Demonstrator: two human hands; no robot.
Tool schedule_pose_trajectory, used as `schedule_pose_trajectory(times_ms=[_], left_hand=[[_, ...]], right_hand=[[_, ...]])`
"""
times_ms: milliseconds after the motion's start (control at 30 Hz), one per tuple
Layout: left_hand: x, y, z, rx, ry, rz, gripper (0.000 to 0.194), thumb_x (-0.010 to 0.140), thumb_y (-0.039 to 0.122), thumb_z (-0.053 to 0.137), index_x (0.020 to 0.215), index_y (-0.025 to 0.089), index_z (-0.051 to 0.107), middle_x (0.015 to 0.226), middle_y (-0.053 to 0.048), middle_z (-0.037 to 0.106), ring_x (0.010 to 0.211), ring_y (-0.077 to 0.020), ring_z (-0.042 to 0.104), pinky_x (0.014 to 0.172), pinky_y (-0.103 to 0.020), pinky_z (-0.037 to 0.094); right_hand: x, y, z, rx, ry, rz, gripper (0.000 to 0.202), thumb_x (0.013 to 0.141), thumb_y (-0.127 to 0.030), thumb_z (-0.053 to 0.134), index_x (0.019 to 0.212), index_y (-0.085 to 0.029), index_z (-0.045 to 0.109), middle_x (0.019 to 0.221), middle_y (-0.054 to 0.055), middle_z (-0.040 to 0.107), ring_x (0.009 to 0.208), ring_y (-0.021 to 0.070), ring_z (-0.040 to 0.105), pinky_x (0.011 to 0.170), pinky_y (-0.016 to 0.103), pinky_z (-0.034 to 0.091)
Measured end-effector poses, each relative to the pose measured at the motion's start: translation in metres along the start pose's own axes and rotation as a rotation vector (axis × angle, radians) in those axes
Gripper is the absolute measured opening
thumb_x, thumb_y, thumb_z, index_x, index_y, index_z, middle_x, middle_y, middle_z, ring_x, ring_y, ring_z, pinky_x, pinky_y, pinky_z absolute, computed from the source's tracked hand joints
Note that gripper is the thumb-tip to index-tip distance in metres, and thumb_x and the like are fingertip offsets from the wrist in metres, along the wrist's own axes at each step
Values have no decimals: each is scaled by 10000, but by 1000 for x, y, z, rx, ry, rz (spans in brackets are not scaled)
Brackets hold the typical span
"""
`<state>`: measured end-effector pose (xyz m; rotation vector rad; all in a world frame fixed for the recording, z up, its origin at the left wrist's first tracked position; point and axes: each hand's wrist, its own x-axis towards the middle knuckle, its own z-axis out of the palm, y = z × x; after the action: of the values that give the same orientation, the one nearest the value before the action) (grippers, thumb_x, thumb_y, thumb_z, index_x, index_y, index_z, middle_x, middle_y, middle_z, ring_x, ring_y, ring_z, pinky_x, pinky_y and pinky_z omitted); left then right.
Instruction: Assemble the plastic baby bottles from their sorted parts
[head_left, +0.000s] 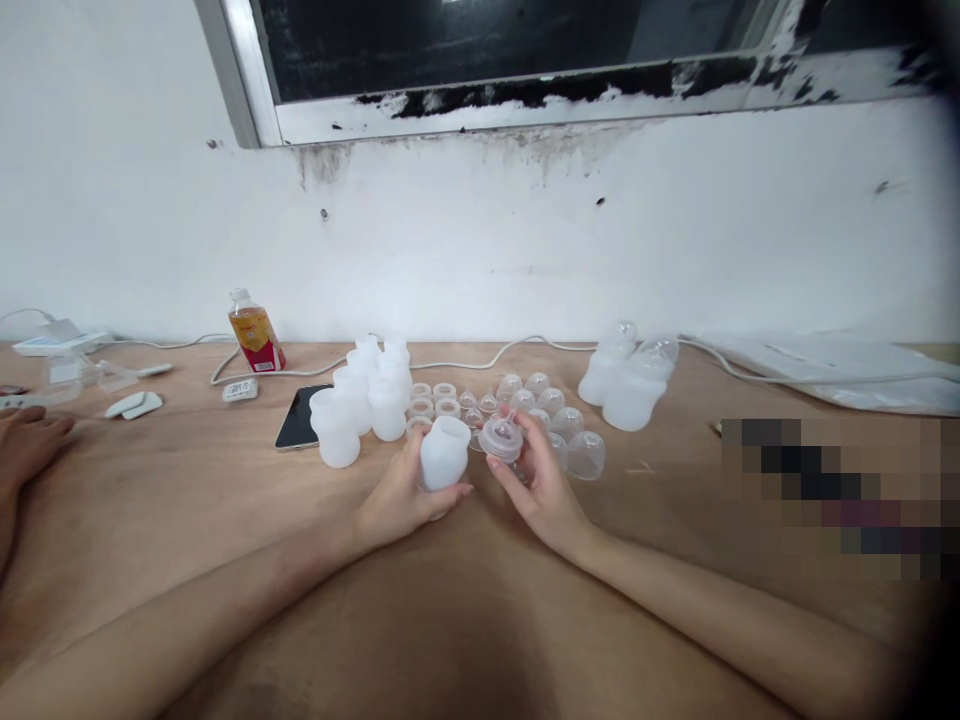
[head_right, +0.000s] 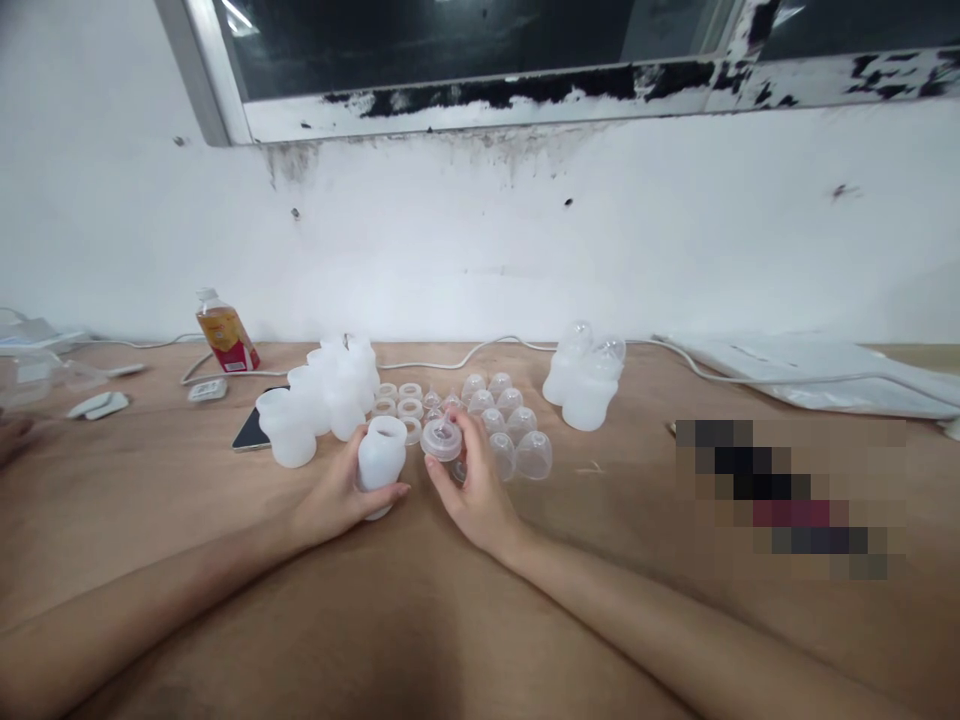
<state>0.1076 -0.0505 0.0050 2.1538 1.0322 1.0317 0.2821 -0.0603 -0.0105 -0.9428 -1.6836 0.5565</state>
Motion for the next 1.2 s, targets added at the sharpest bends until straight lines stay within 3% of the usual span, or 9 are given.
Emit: schedule_pose_trajectory(times_ms=[100, 400, 567, 833, 967, 1200], left_hand=[[0, 1, 0, 17, -6, -16, 474, 674, 323, 597, 1063, 162, 377, 1021, -61, 514, 928, -197, 500, 798, -331, 415], [1, 3, -2, 38, -46, -24, 543, 658, 399, 614, 1100, 178, 391, 1064, -60, 531, 959, -209, 504, 815, -343, 412], [2, 8, -5, 60, -99, 74, 602, 649, 419, 619, 1155, 202, 373, 1156, -53, 504, 1032, -204, 488, 879, -325, 388], [1, 13, -11, 283, -174, 44, 640, 678, 423, 575, 1222, 210, 316, 1171, -76, 509, 1014, -250, 510, 833, -376, 417], [3, 15, -14, 339, -253, 38, 599, 682, 427, 560, 1196, 200, 353, 1079, -71, 566, 930, -249, 553, 771, -372, 443], [3, 15, -14, 343, -213, 43, 604, 687, 423, 557, 1199, 192, 337, 1114, -73, 546, 963, -240, 538, 774, -349, 441]], right_hand=[[1, 0, 1, 7, -16, 1, 322, 802, -272, 475, 1095, -214, 355, 1138, 98, 394, 1084, 203, 415, 925, 375, 362], [9, -8, -3, 215, -34, 63, 311, 768, -300, 535, 1024, -231, 372, 1105, 69, 476, 1052, 174, 457, 914, 355, 375], [16, -20, -14, 315, -255, 44, 331, 744, -261, 567, 1002, -240, 361, 1119, 63, 477, 1033, 162, 481, 862, 319, 427], [39, -26, -39, -97, -516, -104, 384, 685, -250, 630, 1045, -242, 499, 1099, 25, 523, 1060, 181, 453, 907, 360, 365], [45, -30, -47, -122, -654, -151, 361, 707, -214, 601, 1057, -245, 517, 1120, 12, 533, 1067, 176, 456, 920, 358, 350], [41, -19, -41, 53, -542, 3, 397, 654, -299, 653, 1010, -210, 501, 1114, 49, 530, 1053, 197, 475, 890, 363, 384]])
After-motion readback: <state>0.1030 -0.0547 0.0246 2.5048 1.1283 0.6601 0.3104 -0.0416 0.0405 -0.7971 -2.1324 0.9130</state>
